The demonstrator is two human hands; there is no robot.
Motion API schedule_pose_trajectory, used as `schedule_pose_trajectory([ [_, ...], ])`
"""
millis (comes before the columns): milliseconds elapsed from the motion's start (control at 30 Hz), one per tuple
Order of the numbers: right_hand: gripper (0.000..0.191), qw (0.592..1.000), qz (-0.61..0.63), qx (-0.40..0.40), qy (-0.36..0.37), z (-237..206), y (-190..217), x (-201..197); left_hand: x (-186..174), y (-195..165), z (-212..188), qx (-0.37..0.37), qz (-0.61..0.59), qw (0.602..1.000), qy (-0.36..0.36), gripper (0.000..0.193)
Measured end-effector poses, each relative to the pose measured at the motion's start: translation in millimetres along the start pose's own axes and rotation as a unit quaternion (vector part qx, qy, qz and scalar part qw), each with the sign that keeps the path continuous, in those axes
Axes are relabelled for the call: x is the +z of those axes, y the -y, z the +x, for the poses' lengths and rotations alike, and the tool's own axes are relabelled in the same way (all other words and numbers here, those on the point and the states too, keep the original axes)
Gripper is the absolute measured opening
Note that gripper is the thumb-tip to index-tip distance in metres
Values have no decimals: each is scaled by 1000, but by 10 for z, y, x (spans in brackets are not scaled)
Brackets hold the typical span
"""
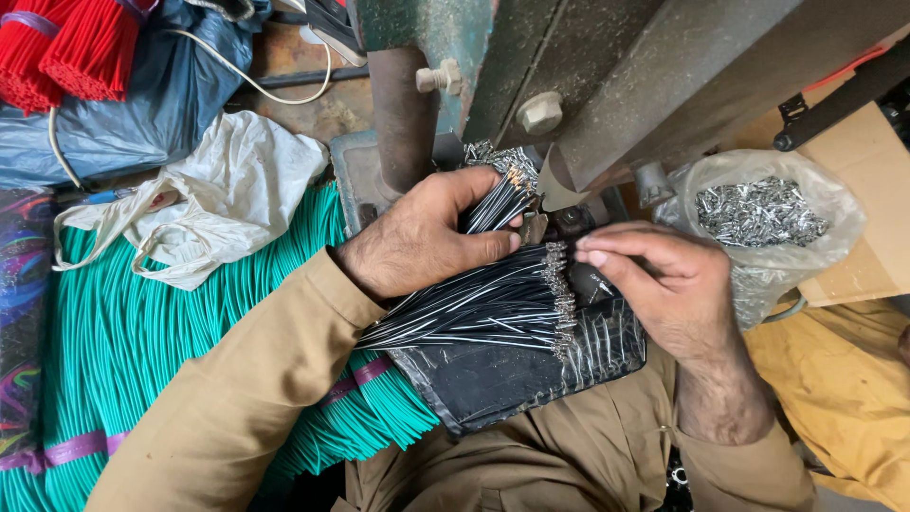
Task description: The person holds a bundle of black wire ends in one hand and small metal fittings in the other, inserting each wire end into a fitting and pressing it under a bench-mounted press machine to attach the fitting to the wire. Completed wires are laid on the work surface as the person repeats the process with the next wire.
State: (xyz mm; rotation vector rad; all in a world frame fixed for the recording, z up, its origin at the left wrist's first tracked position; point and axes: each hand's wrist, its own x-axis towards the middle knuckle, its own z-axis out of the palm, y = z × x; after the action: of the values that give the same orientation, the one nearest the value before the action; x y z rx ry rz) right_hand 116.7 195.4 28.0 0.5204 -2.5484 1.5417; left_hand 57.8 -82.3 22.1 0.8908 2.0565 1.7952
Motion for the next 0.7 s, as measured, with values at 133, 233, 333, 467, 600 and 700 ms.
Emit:
schedule_pose_trajectory([
  [133,13,970,-241,11,23,-81,52,-106,1,22,17,-7,-25,999,-19,15],
  [233,13,972,-234,4,20,-119,36,-65,9,19,27,-39,-33,998,-20,15],
  [333,8,955,-289,-54,24,-103,-14,-26,32,2,14,-49,-85,995,-21,14],
  [467,7,992,-80,97,-31,-13,-110,49,16,-12,15,-43,-87,995,-25,14],
  [600,9,994,84,42,-53,142,-202,156,3,-20,9,-62,-54,996,-30,18],
  [700,5,993,110,24,-46,199,-240,277,-6,-29,1,-46,-24,998,-40,19],
])
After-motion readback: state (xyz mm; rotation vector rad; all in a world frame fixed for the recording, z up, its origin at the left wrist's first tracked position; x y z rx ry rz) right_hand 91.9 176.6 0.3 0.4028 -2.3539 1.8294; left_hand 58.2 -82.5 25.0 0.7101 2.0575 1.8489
